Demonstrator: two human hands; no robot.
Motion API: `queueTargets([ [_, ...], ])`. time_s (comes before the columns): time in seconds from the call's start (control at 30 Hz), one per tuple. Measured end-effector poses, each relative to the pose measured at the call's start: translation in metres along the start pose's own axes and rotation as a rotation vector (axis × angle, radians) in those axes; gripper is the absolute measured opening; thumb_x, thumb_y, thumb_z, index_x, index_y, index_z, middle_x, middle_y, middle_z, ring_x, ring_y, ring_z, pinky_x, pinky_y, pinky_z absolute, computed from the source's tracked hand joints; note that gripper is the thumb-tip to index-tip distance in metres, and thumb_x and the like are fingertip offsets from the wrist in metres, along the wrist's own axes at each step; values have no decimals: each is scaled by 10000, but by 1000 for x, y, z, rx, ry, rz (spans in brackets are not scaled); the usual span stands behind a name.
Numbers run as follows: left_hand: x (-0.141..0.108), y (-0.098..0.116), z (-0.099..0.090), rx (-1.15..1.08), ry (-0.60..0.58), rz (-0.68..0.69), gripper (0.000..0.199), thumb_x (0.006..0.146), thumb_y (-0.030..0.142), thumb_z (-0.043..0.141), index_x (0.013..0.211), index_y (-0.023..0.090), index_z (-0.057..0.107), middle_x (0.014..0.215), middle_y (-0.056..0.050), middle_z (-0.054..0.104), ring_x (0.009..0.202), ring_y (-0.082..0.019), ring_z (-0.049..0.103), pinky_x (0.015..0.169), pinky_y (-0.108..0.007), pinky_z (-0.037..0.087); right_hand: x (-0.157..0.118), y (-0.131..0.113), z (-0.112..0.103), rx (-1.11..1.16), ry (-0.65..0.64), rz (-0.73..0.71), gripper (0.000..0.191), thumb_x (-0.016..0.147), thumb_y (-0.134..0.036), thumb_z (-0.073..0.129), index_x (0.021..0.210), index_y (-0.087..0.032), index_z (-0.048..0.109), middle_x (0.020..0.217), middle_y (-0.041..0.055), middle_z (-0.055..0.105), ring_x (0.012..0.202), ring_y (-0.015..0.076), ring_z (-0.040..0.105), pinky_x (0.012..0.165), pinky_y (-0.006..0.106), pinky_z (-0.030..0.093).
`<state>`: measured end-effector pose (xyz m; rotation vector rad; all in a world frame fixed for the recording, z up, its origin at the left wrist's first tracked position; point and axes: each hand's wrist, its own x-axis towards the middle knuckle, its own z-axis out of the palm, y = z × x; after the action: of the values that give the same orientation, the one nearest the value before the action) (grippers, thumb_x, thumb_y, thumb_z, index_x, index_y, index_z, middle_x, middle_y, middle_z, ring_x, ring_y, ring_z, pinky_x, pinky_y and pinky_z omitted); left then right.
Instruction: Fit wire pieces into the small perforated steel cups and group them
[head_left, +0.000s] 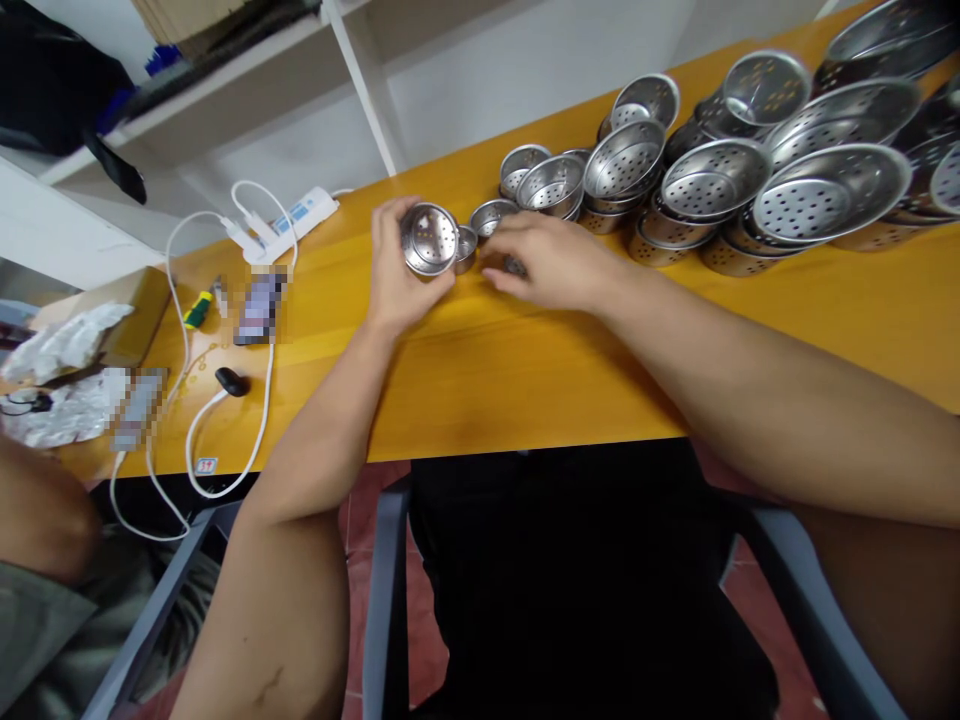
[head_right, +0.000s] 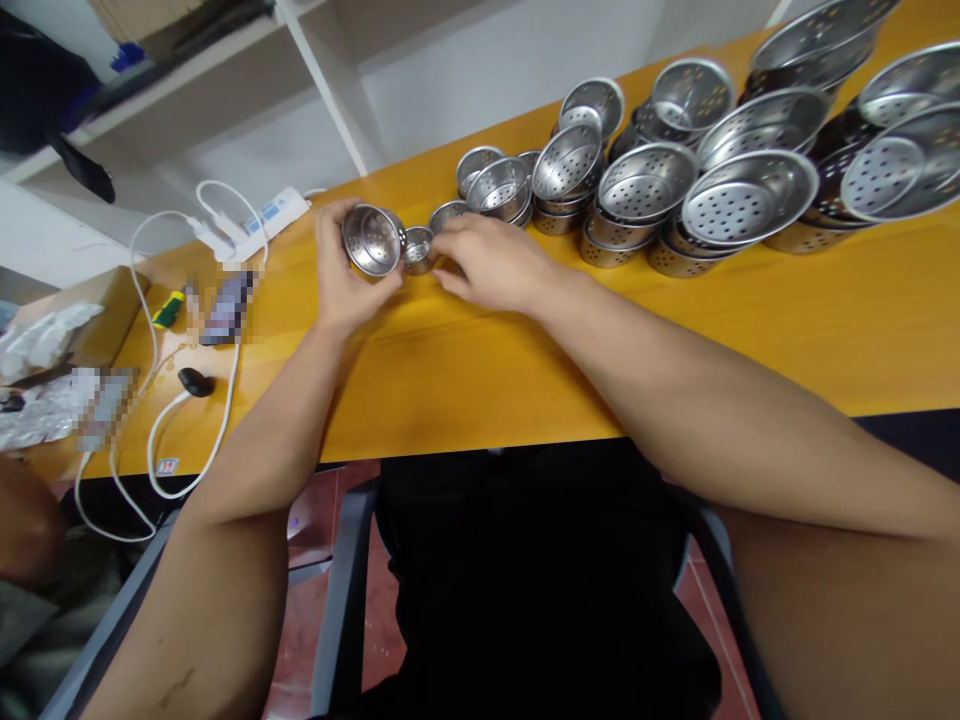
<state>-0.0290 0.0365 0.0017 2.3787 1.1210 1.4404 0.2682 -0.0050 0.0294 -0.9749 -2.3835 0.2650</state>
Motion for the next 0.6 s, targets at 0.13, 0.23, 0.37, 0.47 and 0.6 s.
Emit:
queueTargets([
  [0.13,-4,14,5,-2,-123,5,956,846,885,998,1563,394,600,1598,-110,677,1622,-467,648,1438,-816,508,-2,-24,-14,63,108,62,495,1228,-632,538,1562,-380,803,1391,144,855,1360,469,764,1202,696,641],
  [0.23,-5,21,6,0,-163,-56,903,848,805,1047,1526,369,639,1614,-125,676,1689,-502,616,1462,-835,478,-3,-38,-23,94,163,106,523,1232,-621,479,1579,-381,788,1488,161,827,1401,465,741,1248,693,633],
  [0.37,-6,23,5,-13,-164,-45,898,839,754,1077,1532,365,661,1596,-120,685,1693,-511,616,1467,-835,474,-4,-44,-26,104,186,123,553,1210,-610,510,1669,-409,744,1539,166,799,1453,479,704,1210,710,660],
  [0.47,-6,24,5,-17,-177,-27,881,848,737,1079,1535,373,663,1574,-114,694,1684,-505,625,1470,-831,475,-4,-42,-21,124,126,59,549,1181,-560,575,1694,-450,735,1568,139,787,1418,469,731,1165,718,676],
  [0.6,-7,23,5,17,-180,-31,840,869,723,1075,1515,371,671,1531,-108,708,1656,-495,646,1455,-832,493,-5,-40,-14,140,79,-3,528,1172,-491,626,1677,-402,752,1631,128,764,1379,442,761,1166,669,673],
])
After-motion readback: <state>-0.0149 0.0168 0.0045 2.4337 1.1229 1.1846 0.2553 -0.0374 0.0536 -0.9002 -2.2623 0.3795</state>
